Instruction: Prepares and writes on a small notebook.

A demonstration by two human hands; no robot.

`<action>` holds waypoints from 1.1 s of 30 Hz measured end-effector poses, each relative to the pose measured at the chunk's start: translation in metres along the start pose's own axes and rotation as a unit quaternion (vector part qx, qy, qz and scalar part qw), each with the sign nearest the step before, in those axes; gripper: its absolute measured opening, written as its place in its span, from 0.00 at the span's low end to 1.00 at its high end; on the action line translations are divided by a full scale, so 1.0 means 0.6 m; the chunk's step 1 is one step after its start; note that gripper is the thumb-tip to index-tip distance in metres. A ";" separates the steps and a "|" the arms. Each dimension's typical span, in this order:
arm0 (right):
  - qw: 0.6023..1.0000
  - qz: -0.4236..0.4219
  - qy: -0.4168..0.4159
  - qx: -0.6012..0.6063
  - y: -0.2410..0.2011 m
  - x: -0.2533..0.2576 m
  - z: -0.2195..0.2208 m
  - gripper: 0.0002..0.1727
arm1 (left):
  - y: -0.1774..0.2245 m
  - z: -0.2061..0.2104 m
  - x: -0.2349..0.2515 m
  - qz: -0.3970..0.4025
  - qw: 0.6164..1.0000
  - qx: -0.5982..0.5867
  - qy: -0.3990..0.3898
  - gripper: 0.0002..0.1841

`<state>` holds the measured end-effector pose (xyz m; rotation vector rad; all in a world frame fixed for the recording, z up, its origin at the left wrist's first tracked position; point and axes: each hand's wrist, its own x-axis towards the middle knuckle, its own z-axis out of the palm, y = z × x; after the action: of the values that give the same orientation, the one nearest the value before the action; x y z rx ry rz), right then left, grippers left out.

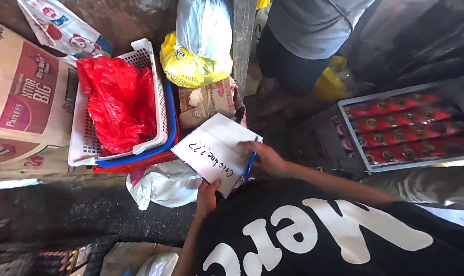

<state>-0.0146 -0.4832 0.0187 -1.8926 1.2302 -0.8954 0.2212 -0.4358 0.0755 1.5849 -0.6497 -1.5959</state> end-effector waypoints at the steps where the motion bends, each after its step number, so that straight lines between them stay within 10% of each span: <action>1: 0.996 0.065 0.020 -0.060 0.013 -0.002 -0.010 0.27 | -0.007 0.002 -0.001 0.001 1.000 -0.022 -0.001 0.10; 5: 0.966 0.225 -0.044 -0.121 0.059 -0.005 -0.025 0.34 | -0.034 0.007 -0.001 -0.002 0.999 -0.051 0.002 0.12; 10: 0.989 0.149 0.003 0.001 0.062 -0.002 -0.006 0.15 | -0.045 0.016 -0.001 0.023 0.998 -0.060 0.022 0.12; 16: 0.963 0.264 -0.051 0.031 0.066 0.020 -0.022 0.25 | -0.039 0.026 -0.010 0.014 0.997 -0.054 0.045 0.12; 23: 0.971 0.152 0.036 0.180 0.068 0.031 -0.029 0.11 | -0.033 0.040 -0.017 0.014 0.995 -0.060 0.075 0.12; 27: 0.882 0.157 0.099 0.433 0.029 0.046 -0.038 0.16 | -0.034 0.041 -0.020 -0.003 0.993 -0.073 0.094 0.11; 33: 0.852 0.298 0.129 0.412 0.045 0.078 -0.041 0.23 | -0.053 0.023 -0.023 0.015 0.991 -0.111 0.066 0.12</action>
<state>-0.0327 -0.5394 0.0171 -0.6663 1.1972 -1.0949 0.2011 -0.4090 0.0591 1.4936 -0.4071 -1.4720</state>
